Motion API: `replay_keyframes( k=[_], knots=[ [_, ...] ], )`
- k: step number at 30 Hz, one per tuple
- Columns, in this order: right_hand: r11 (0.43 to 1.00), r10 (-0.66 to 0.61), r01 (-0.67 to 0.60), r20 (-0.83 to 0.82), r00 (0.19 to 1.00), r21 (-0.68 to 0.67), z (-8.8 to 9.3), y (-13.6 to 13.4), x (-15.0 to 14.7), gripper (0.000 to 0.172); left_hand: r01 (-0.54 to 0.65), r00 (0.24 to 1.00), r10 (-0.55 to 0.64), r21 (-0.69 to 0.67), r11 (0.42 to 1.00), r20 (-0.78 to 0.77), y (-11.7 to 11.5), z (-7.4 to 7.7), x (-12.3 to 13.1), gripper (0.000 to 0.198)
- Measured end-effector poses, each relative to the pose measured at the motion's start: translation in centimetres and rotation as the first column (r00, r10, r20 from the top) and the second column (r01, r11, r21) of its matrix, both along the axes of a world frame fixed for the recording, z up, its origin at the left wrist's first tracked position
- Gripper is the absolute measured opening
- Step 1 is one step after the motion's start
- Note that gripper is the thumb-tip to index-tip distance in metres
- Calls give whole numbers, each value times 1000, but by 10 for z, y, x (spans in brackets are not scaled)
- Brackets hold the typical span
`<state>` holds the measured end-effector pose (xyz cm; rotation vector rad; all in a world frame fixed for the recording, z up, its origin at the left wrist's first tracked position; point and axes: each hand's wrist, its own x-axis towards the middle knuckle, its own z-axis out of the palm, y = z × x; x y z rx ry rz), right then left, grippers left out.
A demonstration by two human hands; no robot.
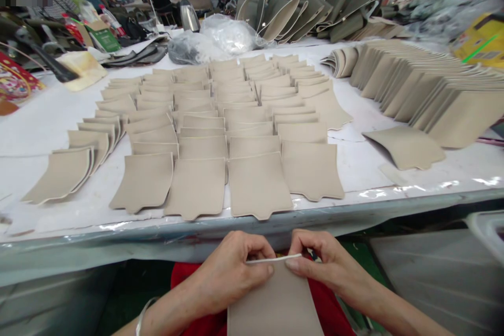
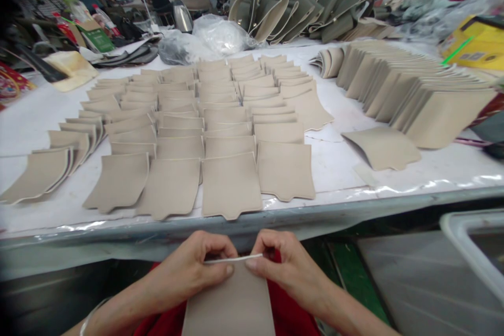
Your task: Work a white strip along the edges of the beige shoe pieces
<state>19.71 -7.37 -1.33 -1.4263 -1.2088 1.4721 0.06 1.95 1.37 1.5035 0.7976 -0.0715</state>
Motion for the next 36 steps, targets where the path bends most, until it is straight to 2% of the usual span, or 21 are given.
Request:
replay_keyframes(
  k=[5,12,18,22,26,29,31,32,34,35,36],
  knots=[
    [1000,-9,9,-7,1000,0,2,-1,0,43,-22,1000,22,-9,1000,1,-3,-3,1,13],
    [1000,-10,9,-24,1000,-7,-1,-2,1,41,37,999,-37,37,999,-4,-1,5,0,18],
    [1000,-9,9,-12,1000,-14,-1,-1,0,41,13,999,-10,71,997,-40,-4,1,0,15],
    [1000,-10,9,-28,1000,-29,-1,-1,0,43,26,1000,-27,69,997,7,-4,2,-1,25],
    [998,43,-44,38,998,45,-1,-1,-2,35,23,999,-30,147,989,42,-4,3,-2,24],
    [997,74,-75,-11,997,-14,-4,-2,-8,34,6,998,-20,238,971,56,-9,0,-3,26],
    [994,47,-53,-72,996,-91,-7,-4,-12,39,6,993,-55,422,907,104,-13,-5,-6,19],
    [993,32,-42,-89,995,-114,-9,-5,-14,41,2,987,-92,550,835,135,-15,-8,-7,16],
    [991,19,-30,-93,996,-127,-11,-6,-16,42,-33,969,-170,772,635,180,-19,-13,-10,17],
    [991,12,-24,-91,996,-131,-12,-7,-16,41,-62,960,-196,836,545,199,-21,-16,-11,20],
    [991,7,-19,-90,996,-135,-12,-7,-17,41,-91,954,-211,873,480,215,-22,-18,-12,21]
  ],
)
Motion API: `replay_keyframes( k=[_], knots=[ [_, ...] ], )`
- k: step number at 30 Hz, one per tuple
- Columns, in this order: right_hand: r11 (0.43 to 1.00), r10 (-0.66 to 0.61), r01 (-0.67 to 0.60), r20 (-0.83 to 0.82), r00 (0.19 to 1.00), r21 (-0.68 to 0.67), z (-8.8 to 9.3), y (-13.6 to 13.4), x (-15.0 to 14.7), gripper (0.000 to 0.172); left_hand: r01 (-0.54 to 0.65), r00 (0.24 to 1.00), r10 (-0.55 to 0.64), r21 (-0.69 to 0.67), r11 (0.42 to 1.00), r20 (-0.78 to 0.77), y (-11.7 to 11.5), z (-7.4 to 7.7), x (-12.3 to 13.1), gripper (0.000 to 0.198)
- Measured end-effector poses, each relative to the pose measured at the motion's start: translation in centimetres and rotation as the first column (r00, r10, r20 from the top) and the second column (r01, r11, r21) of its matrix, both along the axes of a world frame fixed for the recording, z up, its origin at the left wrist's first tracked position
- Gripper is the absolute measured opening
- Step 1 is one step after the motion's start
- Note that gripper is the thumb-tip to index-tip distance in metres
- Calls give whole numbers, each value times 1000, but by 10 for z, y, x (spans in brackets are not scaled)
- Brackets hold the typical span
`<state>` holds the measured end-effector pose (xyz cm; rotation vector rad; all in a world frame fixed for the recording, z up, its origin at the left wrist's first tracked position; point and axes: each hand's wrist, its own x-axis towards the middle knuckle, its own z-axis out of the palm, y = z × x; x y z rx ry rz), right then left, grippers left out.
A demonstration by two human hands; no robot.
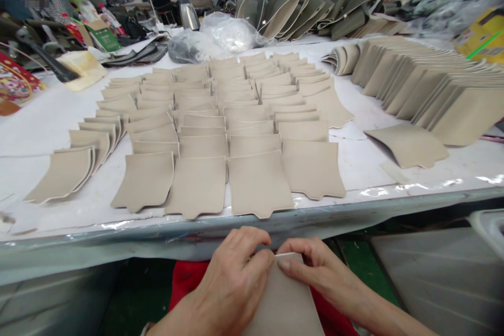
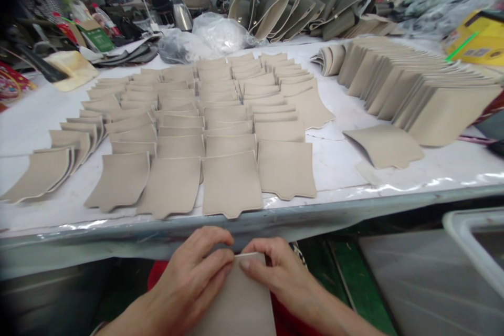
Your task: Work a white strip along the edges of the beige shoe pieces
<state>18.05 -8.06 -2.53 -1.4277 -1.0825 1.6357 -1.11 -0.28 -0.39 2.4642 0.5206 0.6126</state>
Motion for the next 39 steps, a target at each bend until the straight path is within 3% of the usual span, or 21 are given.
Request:
replay_keyframes(
  k=[5,11,19,31,39],
  knots=[
    [1000,-20,20,7,1000,-15,3,1,-2,40,-24,997,13,136,990,81,-5,-2,4,19],
    [999,-33,33,15,999,-21,1,1,-4,36,-10,999,2,228,974,37,-8,-6,9,22],
    [999,-32,32,26,999,-10,-6,0,-3,39,23,1000,-12,432,902,-28,-12,-14,10,29],
    [1000,-5,5,18,1000,2,-1,0,-2,37,-89,996,87,172,981,20,-15,-23,5,21],
    [1000,-2,2,26,1000,-2,-5,0,0,43,-186,982,183,95,978,40,-11,-2,-3,22]
  ],
)
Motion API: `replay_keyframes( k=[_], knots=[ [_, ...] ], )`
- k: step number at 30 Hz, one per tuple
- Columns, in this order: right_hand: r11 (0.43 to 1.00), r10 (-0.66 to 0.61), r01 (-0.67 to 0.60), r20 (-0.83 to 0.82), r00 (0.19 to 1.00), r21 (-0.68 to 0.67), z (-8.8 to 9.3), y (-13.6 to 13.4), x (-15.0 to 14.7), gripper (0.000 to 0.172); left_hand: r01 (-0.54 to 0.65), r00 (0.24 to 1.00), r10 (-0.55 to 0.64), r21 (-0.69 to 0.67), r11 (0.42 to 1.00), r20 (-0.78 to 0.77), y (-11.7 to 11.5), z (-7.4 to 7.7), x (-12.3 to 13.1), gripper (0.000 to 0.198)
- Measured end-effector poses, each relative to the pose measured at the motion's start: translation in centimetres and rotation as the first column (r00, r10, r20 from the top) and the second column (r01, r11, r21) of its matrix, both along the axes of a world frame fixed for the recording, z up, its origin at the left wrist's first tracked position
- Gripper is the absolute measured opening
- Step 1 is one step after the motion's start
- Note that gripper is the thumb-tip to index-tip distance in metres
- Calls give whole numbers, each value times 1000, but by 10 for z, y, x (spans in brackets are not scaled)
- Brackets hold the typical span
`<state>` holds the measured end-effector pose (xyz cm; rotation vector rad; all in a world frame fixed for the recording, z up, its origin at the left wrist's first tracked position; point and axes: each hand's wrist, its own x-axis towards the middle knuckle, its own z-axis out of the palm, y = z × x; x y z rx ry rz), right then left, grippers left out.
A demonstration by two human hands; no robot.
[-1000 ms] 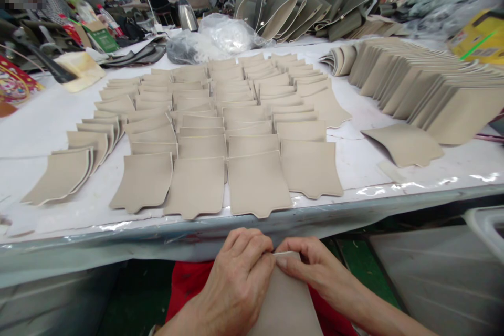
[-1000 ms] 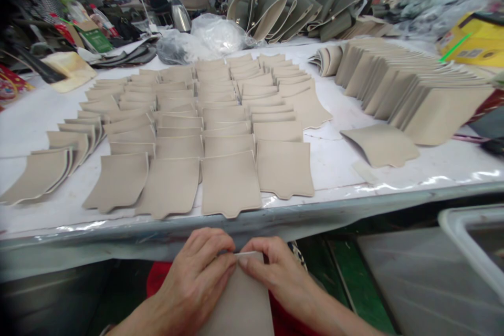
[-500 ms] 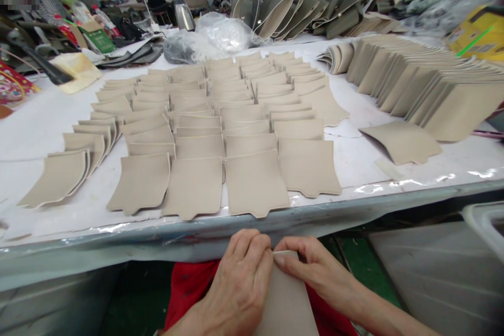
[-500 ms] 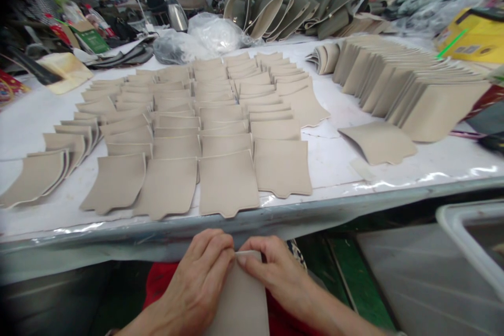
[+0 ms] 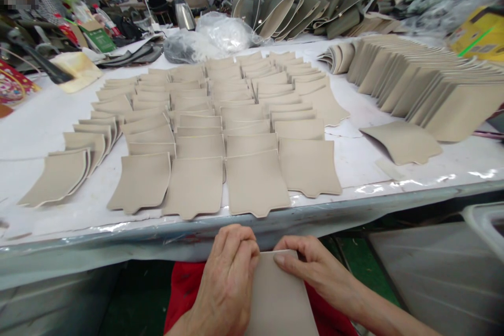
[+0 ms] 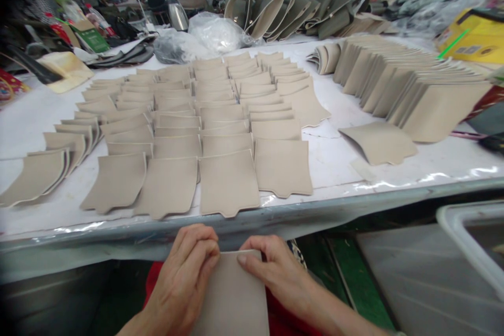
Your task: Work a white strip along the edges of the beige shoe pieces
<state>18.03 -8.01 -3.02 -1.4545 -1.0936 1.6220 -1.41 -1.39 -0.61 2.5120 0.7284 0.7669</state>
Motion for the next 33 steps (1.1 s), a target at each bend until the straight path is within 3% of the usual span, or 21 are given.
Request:
replay_keyframes(
  k=[3,6,9,11,13,16,19,21,24,26,29,33],
  knots=[
    [1000,-6,6,-1,1000,-19,-2,-1,1,46,-99,995,100,31,995,-14,6,12,-12,18],
    [999,-6,6,-9,1000,-31,-4,-3,3,47,-274,962,273,85,958,16,11,23,-28,11],
    [1000,0,-1,-16,1000,-27,-4,-3,4,48,-455,890,456,132,881,22,10,31,-47,7],
    [1000,6,-6,-19,1000,-19,-4,-4,5,47,-562,820,572,146,814,-34,8,33,-60,15],
    [1000,12,-12,-16,1000,-8,-2,-4,6,47,-605,774,623,159,780,-114,7,30,-73,21],
    [1000,26,-26,-5,1000,16,3,-3,6,45,-474,853,486,107,874,-192,11,22,-82,31],
    [995,66,-66,10,998,78,9,-1,5,40,-272,937,232,-128,954,-261,17,18,-71,37],
    [986,94,-101,55,994,132,13,1,5,37,-206,937,70,-377,903,-343,20,20,-57,34],
    [970,124,-155,169,978,188,17,2,7,34,-205,926,-91,-689,695,-368,24,26,-35,24],
    [958,150,-204,250,956,203,20,3,9,33,-209,939,-101,-777,593,-330,26,28,-26,27],
    [932,213,-299,361,908,203,26,5,8,29,-206,952,-80,-810,549,-296,27,28,-21,22],
    [875,296,-445,516,803,191,38,13,-4,32,-186,962,-68,-819,542,-264,28,32,-17,19]
  ],
)
